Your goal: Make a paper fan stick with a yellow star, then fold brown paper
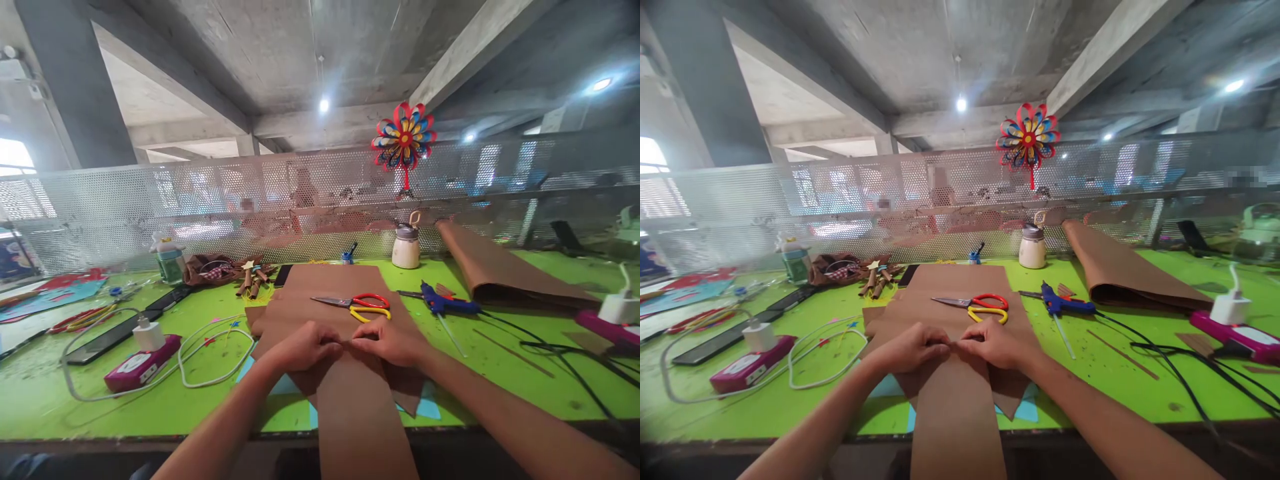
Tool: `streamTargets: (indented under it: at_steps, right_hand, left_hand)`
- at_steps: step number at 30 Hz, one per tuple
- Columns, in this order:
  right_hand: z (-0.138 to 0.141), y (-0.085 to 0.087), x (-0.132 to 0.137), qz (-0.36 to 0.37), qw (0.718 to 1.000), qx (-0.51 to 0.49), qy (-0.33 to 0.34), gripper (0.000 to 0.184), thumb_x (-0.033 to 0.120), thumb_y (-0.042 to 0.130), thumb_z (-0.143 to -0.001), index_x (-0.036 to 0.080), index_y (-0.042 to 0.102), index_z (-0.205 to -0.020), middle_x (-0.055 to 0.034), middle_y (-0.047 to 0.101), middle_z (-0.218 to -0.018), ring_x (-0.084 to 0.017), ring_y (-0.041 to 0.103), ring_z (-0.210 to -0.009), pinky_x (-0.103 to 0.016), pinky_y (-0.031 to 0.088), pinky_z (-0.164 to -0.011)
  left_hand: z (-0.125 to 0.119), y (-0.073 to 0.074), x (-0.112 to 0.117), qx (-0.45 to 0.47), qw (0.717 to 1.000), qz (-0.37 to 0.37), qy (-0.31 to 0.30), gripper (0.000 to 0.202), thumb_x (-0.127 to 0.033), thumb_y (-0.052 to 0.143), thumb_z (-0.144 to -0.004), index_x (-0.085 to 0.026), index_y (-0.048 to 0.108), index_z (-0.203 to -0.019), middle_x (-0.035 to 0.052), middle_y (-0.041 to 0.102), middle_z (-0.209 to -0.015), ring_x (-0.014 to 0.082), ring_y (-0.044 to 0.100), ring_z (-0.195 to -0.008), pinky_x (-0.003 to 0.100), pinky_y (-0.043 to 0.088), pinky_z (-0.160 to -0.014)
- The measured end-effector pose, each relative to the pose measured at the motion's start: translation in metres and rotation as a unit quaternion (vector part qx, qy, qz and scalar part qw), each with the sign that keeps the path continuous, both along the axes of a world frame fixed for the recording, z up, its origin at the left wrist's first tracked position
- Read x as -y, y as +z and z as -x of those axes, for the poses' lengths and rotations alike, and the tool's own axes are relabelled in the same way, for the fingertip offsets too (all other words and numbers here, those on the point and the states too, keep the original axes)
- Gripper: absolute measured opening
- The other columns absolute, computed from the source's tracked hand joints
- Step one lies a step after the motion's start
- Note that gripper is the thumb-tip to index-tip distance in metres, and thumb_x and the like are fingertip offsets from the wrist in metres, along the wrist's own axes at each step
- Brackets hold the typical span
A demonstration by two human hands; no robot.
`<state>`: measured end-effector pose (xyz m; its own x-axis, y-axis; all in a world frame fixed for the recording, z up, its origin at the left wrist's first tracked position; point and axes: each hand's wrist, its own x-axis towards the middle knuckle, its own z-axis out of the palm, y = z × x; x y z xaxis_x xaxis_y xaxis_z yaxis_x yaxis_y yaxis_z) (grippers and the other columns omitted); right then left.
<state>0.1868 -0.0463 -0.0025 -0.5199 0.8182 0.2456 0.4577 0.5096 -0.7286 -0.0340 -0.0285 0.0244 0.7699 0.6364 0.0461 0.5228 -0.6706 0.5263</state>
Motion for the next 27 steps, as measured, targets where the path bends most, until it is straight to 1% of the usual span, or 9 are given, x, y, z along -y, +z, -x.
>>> streamTargets:
  at_steps: [2, 8, 13, 15, 16, 18, 21, 24, 27]
  right_hand:
    - [0.001, 0.003, 0.002, -0.014, 1.000, 0.010, 0.005, 0.028, 0.035, 0.048, -0.084, 0.014, 0.067, -0.077, -0.0009, 0.061, -0.069, -0.012, 0.048, -0.065, -0.022, 0.034, -0.057]
    - [0.001, 0.007, 0.006, -0.016, 0.999, 0.019, -0.021, 0.033, 0.039, 0.049, -0.084, 0.013, 0.067, -0.074, 0.0003, 0.057, -0.063, -0.011, 0.044, -0.061, -0.022, 0.031, -0.054]
    - [-0.004, 0.008, 0.003, -0.015, 0.999, -0.028, -0.040, 0.034, 0.045, 0.057, -0.078, 0.013, 0.066, -0.070, -0.0008, 0.057, -0.063, -0.011, 0.045, -0.060, -0.022, 0.031, -0.052]
    - [-0.006, 0.010, 0.001, -0.012, 0.997, -0.054, -0.047, 0.033, 0.044, 0.060, -0.076, 0.013, 0.066, -0.068, -0.0003, 0.056, -0.060, -0.011, 0.044, -0.057, -0.022, 0.032, -0.052]
    - [-0.008, 0.010, 0.000, -0.010, 0.996, -0.065, -0.053, 0.033, 0.045, 0.061, -0.075, 0.013, 0.065, -0.067, 0.0001, 0.055, -0.058, -0.010, 0.044, -0.056, -0.022, 0.032, -0.051]
    - [-0.010, 0.011, -0.002, -0.007, 0.995, -0.081, -0.064, 0.034, 0.046, 0.062, -0.073, 0.013, 0.064, -0.065, 0.0007, 0.053, -0.055, -0.010, 0.043, -0.053, -0.022, 0.031, -0.050]
    - [-0.011, 0.009, -0.005, -0.007, 0.993, -0.098, -0.067, 0.037, 0.048, 0.063, -0.071, 0.013, 0.063, -0.063, 0.0007, 0.052, -0.054, -0.010, 0.043, -0.052, -0.022, 0.031, -0.049]
    - [-0.011, 0.007, -0.006, 0.024, 0.992, -0.109, -0.063, 0.037, 0.049, 0.063, -0.071, 0.013, 0.062, -0.063, 0.0020, 0.049, -0.051, -0.008, 0.041, -0.047, -0.021, 0.029, -0.046]
    - [-0.014, 0.007, -0.008, 0.085, 0.987, -0.126, -0.048, 0.038, 0.051, 0.062, -0.071, 0.014, 0.060, -0.066, 0.0042, 0.046, -0.047, -0.007, 0.038, -0.041, -0.021, 0.027, -0.042]
  left_hand:
    - [-0.002, 0.000, 0.001, 0.009, 1.000, -0.005, -0.006, 0.030, -0.036, 0.044, -0.086, -0.013, 0.063, -0.087, -0.0014, 0.055, -0.069, 0.0089, 0.042, -0.062, 0.018, 0.033, -0.058]
    - [-0.004, -0.001, 0.003, 0.020, 1.000, 0.007, -0.004, 0.034, -0.040, 0.043, -0.086, -0.012, 0.062, -0.082, -0.0014, 0.051, -0.066, 0.0089, 0.041, -0.060, 0.018, 0.034, -0.057]
    - [-0.003, 0.005, 0.006, 0.040, 0.997, 0.061, -0.004, 0.035, -0.043, 0.043, -0.085, -0.013, 0.062, -0.084, -0.0027, 0.049, -0.064, 0.0083, 0.040, -0.059, 0.018, 0.033, -0.055]
    - [-0.001, 0.007, 0.006, 0.047, 0.997, 0.061, 0.004, 0.034, -0.044, 0.045, -0.084, -0.014, 0.061, -0.081, -0.0032, 0.049, -0.063, 0.0080, 0.041, -0.058, 0.017, 0.032, -0.054]
    - [0.000, 0.007, 0.006, 0.048, 0.997, 0.064, 0.009, 0.034, -0.044, 0.045, -0.084, -0.014, 0.060, -0.079, -0.0033, 0.049, -0.063, 0.0077, 0.041, -0.056, 0.018, 0.032, -0.053]
    - [0.002, 0.006, 0.005, 0.040, 0.994, 0.096, 0.021, 0.035, -0.047, 0.044, -0.084, -0.015, 0.056, -0.077, -0.0033, 0.049, -0.061, 0.0074, 0.043, -0.051, 0.018, 0.031, -0.049]
    - [0.004, 0.006, 0.006, 0.027, 0.989, 0.139, 0.045, 0.039, -0.051, 0.038, -0.086, -0.016, 0.052, -0.076, -0.0039, 0.048, -0.052, 0.0082, 0.043, -0.044, 0.019, 0.031, -0.046]
    - [0.003, 0.008, 0.009, 0.021, 0.991, 0.122, 0.054, 0.039, -0.051, 0.037, -0.086, -0.017, 0.052, -0.075, -0.0048, 0.046, -0.044, 0.0088, 0.044, -0.043, 0.019, 0.032, -0.047]
    - [0.004, 0.012, 0.011, 0.007, 0.989, 0.138, 0.050, 0.038, -0.052, 0.038, -0.085, -0.017, 0.052, -0.077, -0.0053, 0.048, -0.044, 0.0086, 0.044, -0.041, 0.019, 0.031, -0.046]
